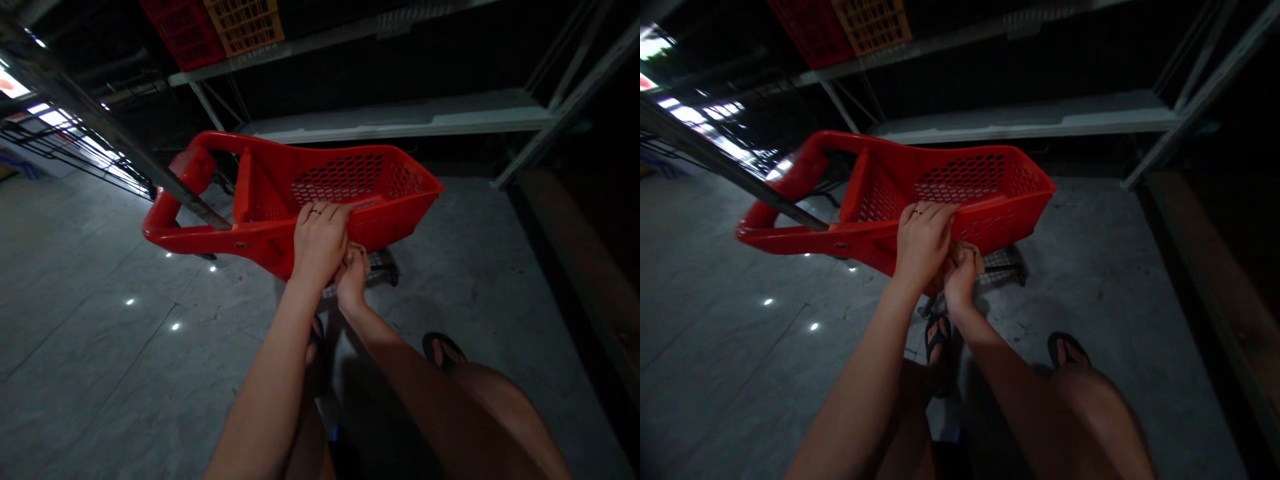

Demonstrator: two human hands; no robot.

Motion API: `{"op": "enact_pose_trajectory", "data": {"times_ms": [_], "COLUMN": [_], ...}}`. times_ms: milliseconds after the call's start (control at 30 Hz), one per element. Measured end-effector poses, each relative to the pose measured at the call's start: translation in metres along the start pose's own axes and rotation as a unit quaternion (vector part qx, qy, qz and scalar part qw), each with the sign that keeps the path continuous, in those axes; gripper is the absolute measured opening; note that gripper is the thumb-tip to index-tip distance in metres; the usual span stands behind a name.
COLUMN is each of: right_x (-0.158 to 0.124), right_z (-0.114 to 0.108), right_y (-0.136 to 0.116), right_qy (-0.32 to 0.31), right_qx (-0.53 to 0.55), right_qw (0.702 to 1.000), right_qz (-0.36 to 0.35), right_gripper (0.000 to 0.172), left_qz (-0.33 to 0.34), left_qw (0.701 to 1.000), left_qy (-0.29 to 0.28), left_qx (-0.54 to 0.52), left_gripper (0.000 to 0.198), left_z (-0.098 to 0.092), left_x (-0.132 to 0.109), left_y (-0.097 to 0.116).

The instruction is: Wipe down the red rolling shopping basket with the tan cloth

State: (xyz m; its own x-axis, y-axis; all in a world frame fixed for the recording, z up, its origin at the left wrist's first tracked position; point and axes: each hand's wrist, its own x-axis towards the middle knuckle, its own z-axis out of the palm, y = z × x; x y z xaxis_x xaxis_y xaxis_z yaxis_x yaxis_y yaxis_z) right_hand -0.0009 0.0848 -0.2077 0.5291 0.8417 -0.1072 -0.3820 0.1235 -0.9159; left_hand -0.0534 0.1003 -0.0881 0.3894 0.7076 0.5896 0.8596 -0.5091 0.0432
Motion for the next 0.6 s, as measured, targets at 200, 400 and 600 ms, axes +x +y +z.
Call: {"op": "enact_pose_trajectory", "data": {"times_ms": [200,400,600], "right_x": [0.083,0.073,-0.045], "right_z": [-0.035,-0.013,0.043], "right_y": [-0.063,-0.047,0.03], "right_qy": [0.132,0.031,-0.256], "right_qx": [-0.141,-0.237,-0.256], "right_qw": [0.967,0.945,0.905], "right_qz": [-0.165,-0.222,-0.224], "right_gripper": [0.03,0.026,0.046], "left_qz": [-0.159,-0.171,-0.186], "left_qw": [0.978,0.974,0.974], "left_qy": [0.114,0.074,0.05], "left_qx": [0.07,0.125,0.12], "left_gripper": [0.031,0.033,0.035], "left_z": [-0.055,-0.049,-0.047], "left_x": [-0.034,-0.041,-0.035], "left_y": [-0.044,-0.069,-0.078]}}
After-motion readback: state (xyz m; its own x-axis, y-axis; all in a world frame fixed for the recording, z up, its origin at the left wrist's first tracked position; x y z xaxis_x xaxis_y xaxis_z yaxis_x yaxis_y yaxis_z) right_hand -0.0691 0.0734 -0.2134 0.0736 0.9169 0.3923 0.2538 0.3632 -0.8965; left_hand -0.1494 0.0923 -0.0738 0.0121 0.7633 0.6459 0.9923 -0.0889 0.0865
